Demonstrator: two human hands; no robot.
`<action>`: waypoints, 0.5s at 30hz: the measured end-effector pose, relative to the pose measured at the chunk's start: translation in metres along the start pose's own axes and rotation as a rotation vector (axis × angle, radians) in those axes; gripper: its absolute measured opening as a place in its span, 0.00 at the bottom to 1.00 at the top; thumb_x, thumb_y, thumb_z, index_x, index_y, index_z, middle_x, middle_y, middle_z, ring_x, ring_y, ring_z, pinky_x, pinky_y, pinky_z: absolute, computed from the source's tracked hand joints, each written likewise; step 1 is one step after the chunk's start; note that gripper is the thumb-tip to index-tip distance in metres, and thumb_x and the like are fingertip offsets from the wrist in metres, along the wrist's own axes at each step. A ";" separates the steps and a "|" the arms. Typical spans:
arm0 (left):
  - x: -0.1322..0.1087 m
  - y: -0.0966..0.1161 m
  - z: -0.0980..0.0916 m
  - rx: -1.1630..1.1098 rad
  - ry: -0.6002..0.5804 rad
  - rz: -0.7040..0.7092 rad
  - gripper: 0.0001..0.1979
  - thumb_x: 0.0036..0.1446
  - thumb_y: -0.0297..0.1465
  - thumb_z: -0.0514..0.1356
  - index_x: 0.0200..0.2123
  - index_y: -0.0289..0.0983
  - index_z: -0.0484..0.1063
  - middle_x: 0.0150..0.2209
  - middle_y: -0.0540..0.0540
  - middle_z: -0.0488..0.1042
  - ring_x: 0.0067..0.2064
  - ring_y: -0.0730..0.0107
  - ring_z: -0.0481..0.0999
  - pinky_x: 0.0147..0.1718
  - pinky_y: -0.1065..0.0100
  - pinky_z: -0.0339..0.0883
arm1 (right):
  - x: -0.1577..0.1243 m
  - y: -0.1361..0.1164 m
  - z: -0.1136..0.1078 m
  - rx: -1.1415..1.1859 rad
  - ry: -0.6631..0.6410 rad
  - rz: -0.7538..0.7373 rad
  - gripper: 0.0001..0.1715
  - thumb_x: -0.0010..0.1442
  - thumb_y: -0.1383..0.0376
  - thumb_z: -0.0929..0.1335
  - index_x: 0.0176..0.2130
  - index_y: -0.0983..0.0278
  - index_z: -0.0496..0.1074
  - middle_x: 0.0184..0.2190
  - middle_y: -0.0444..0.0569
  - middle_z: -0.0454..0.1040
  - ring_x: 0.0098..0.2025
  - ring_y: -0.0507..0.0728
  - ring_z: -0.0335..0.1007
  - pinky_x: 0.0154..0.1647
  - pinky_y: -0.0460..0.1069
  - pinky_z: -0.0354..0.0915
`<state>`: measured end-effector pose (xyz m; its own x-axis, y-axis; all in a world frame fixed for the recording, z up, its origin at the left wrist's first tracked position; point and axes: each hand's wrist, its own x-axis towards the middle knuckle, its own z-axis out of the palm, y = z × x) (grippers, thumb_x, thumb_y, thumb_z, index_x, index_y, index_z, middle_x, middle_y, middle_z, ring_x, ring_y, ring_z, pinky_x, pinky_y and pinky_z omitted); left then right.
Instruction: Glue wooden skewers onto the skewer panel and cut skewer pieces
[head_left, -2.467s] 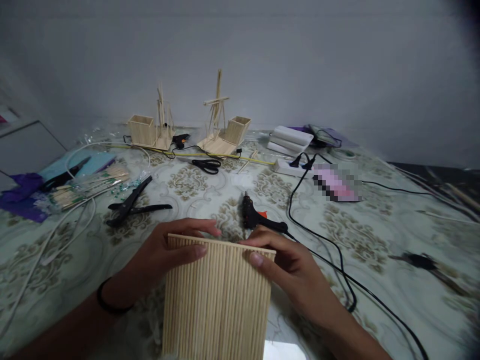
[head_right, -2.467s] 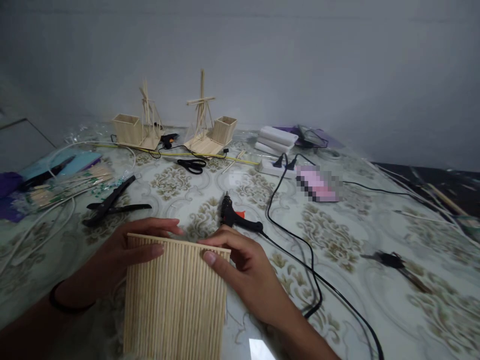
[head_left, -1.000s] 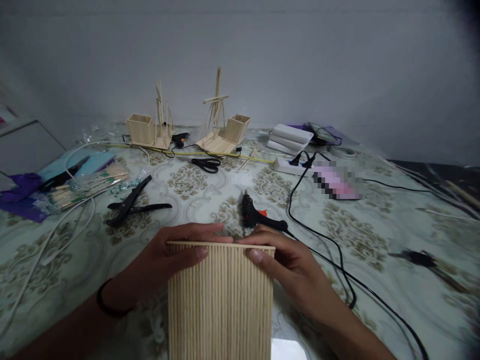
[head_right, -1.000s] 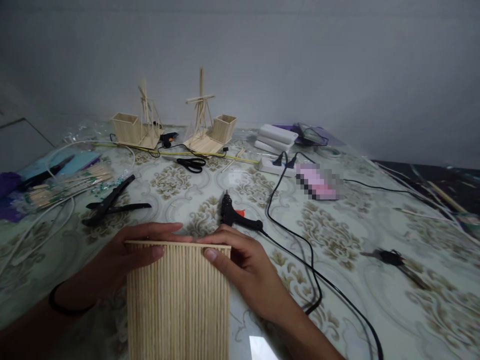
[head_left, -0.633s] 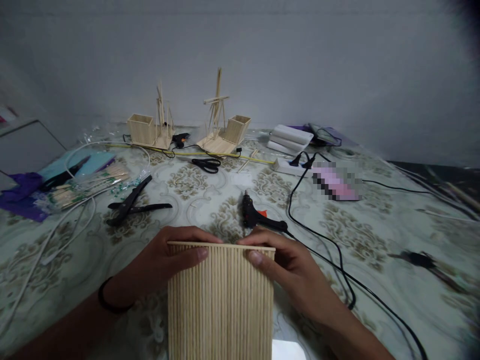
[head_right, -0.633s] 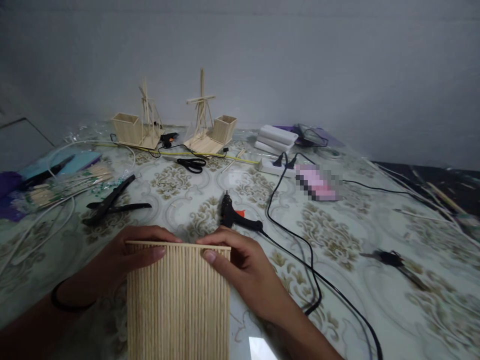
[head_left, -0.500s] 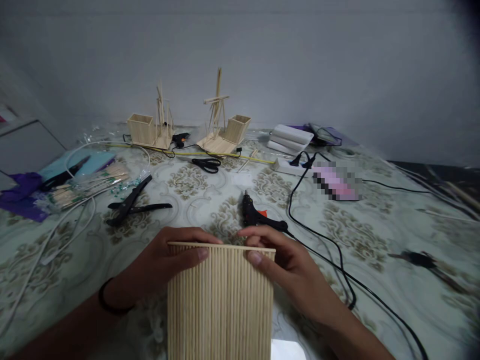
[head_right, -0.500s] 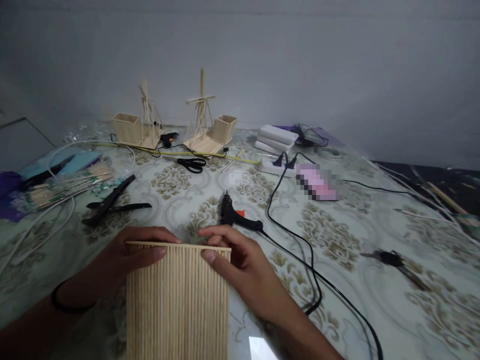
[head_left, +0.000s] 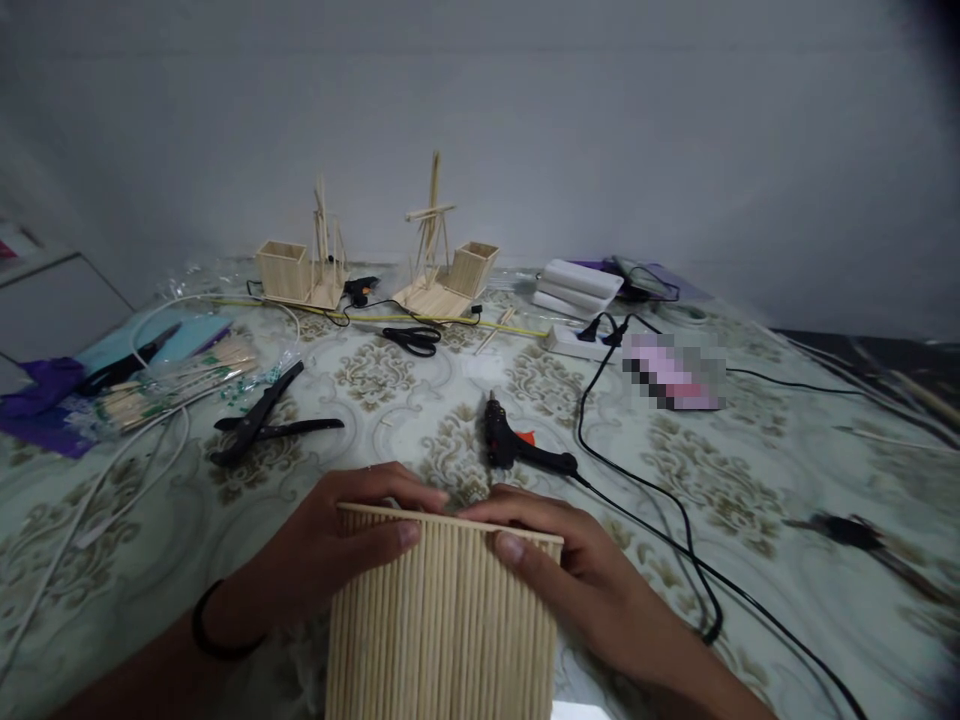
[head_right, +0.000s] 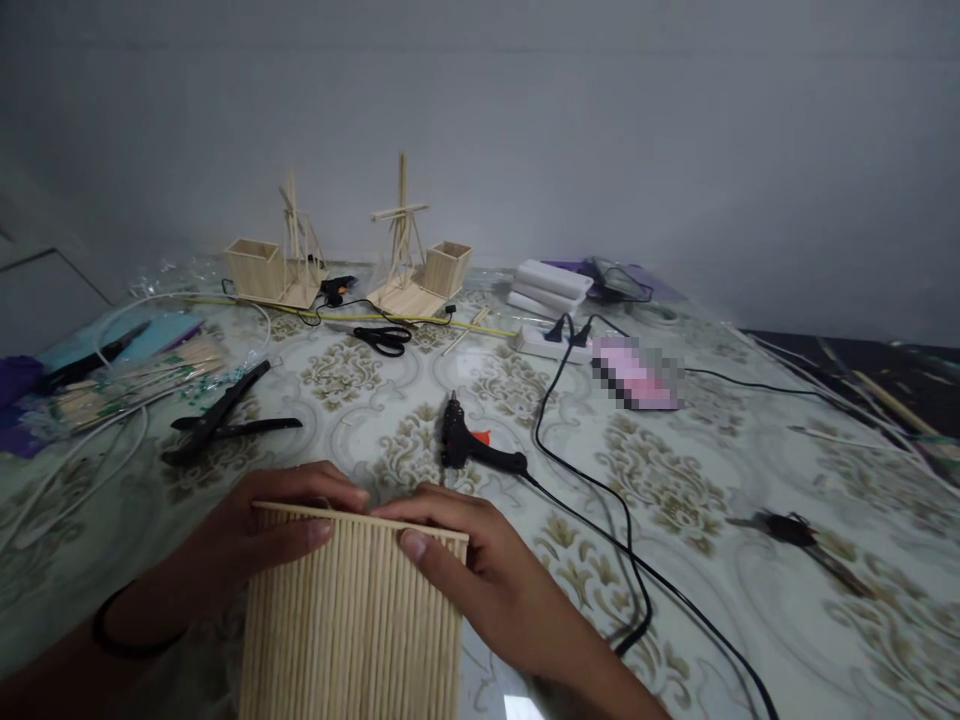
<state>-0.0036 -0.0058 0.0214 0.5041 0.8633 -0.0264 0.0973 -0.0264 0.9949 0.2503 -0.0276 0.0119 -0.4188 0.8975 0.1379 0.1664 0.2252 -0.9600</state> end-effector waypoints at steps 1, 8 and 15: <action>0.001 -0.001 0.000 0.017 0.019 -0.002 0.11 0.62 0.40 0.69 0.45 0.45 0.86 0.43 0.47 0.84 0.45 0.61 0.80 0.45 0.66 0.70 | 0.000 0.000 0.000 -0.005 0.011 0.006 0.17 0.74 0.53 0.67 0.52 0.54 0.84 0.43 0.51 0.85 0.45 0.60 0.81 0.47 0.54 0.74; 0.003 -0.005 -0.004 0.031 0.156 -0.062 0.17 0.61 0.47 0.68 0.35 0.38 0.83 0.32 0.47 0.79 0.34 0.65 0.74 0.32 0.69 0.65 | -0.001 0.002 -0.001 -0.012 0.120 0.078 0.20 0.73 0.50 0.67 0.48 0.56 0.85 0.40 0.51 0.84 0.41 0.60 0.79 0.48 0.54 0.74; 0.004 -0.004 -0.003 0.089 0.219 -0.048 0.17 0.62 0.46 0.67 0.32 0.39 0.83 0.28 0.47 0.76 0.31 0.65 0.71 0.30 0.68 0.63 | 0.000 0.005 0.000 0.044 0.165 0.146 0.22 0.70 0.46 0.69 0.48 0.57 0.84 0.40 0.50 0.83 0.41 0.60 0.79 0.44 0.52 0.73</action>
<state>-0.0043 -0.0003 0.0179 0.2994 0.9532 -0.0419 0.1964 -0.0186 0.9803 0.2511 -0.0270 0.0069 -0.2409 0.9700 0.0313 0.1742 0.0750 -0.9819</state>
